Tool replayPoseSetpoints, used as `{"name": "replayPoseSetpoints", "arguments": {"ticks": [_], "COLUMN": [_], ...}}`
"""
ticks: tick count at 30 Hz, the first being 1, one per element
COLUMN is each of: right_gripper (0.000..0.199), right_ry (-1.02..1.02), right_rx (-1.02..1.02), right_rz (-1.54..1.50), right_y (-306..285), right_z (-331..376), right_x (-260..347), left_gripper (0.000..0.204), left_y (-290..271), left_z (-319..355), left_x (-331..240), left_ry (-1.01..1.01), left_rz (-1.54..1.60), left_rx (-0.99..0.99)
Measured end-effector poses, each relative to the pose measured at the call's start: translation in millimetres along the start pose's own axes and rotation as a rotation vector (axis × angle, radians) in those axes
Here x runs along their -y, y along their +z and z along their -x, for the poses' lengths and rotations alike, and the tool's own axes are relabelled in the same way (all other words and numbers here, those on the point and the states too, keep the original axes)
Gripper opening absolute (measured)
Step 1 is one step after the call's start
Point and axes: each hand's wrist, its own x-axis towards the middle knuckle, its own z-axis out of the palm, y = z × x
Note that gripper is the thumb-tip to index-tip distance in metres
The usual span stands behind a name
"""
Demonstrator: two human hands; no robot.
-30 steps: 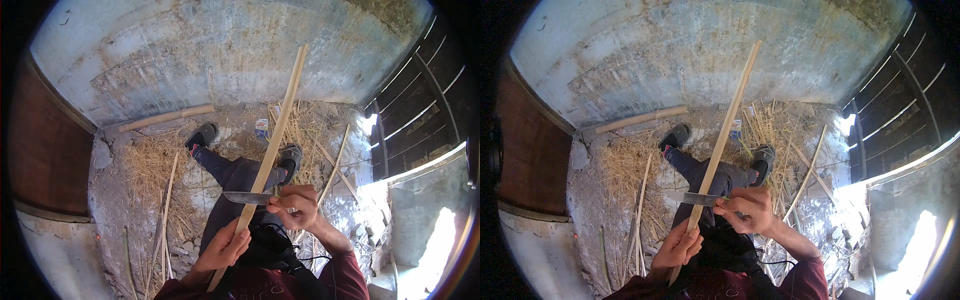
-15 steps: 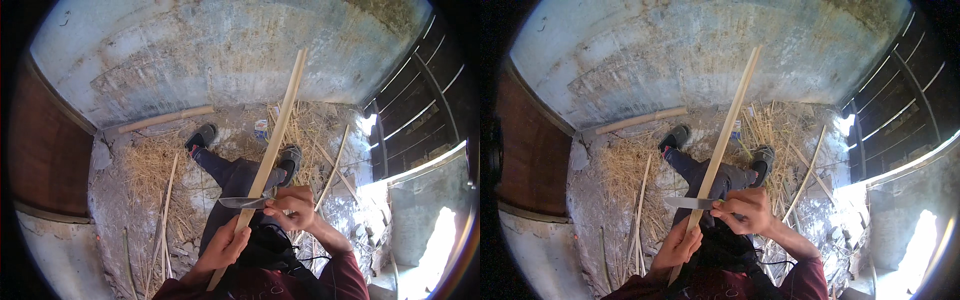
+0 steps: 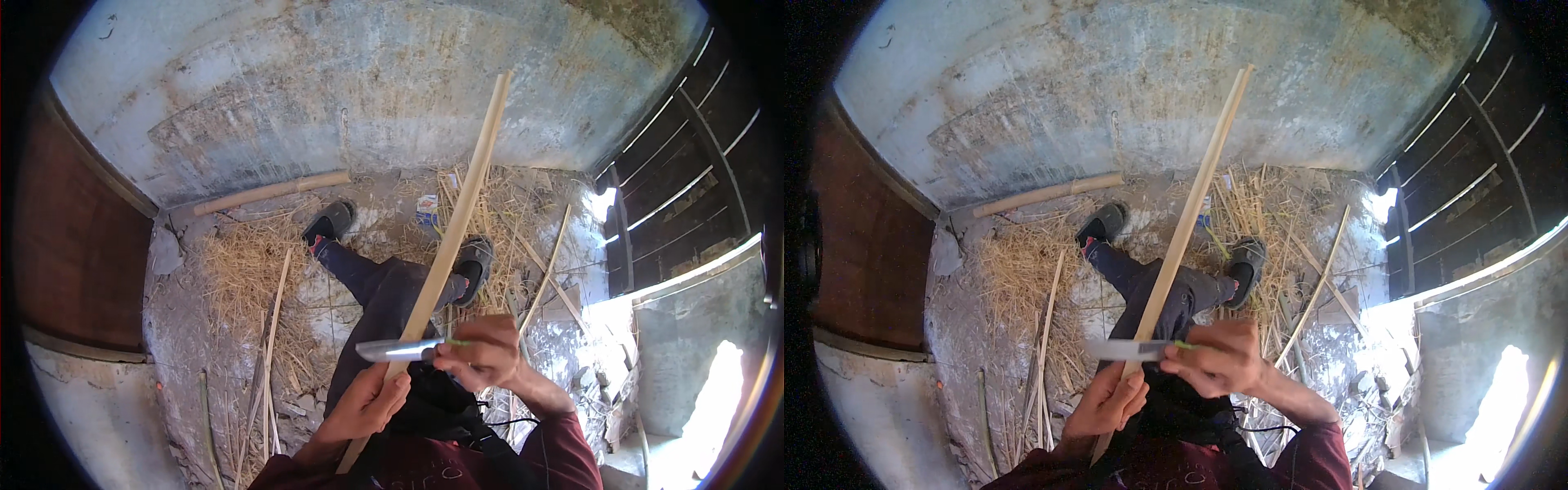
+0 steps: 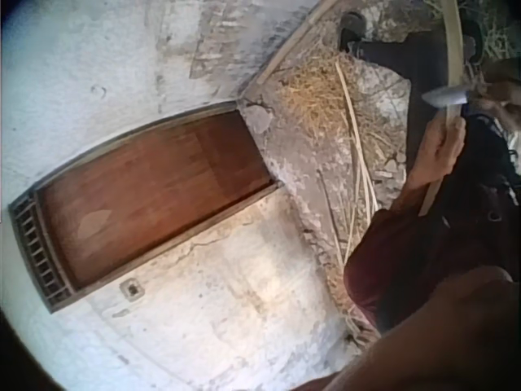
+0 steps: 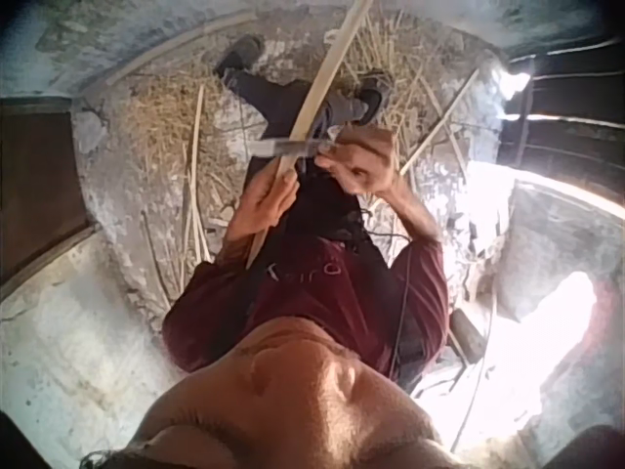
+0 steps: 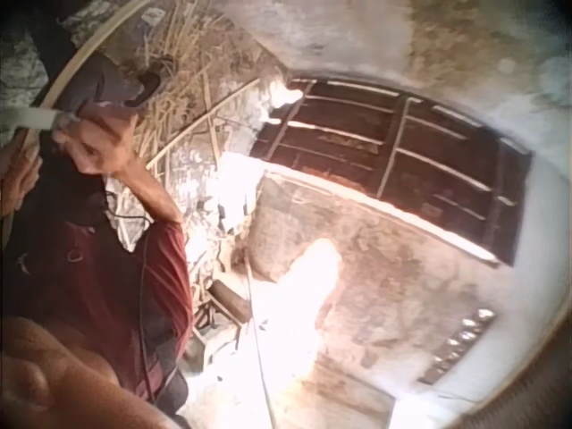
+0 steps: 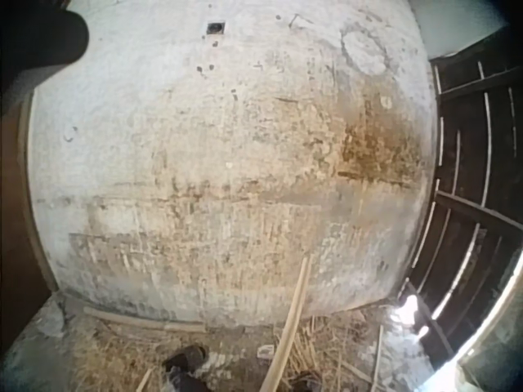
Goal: The person uses a knife to shave and smooth the surface of a long, thin wooden piece.
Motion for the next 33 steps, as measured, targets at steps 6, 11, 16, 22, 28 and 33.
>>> {"name": "replayPoseSetpoints", "arguments": {"ticks": [6,11,16,22,28,33], "right_gripper": [0.013,0.013,0.01,0.016,0.017,0.018], "right_ry": [0.151,0.046,0.125,-0.02,0.118,0.05], "right_rx": [-0.028,0.046,-0.095,0.091,0.017,0.004], "right_rz": [-0.114,-0.076,-0.08,-0.102,-0.109,-0.106], "right_y": [7,2,2,-3,3,1], "right_z": [5,1,4,-6,-1,-4], "right_x": [-17,-4,-18,7,-9,3], "left_gripper": [0.032,0.032,0.034,0.035,0.035,0.038], "left_y": [3,-5,7,4,5,-5], "left_z": [-5,0,1,0,2,6], "left_x": [-5,7,-4,1,-10,2], "left_ry": [0.029,0.01,0.037,0.011,0.016,0.021], "left_rz": [0.097,0.149,0.072,0.115,-0.023,-0.069], "left_rx": [0.008,0.059,0.026,0.046,-0.047,-0.033]}}
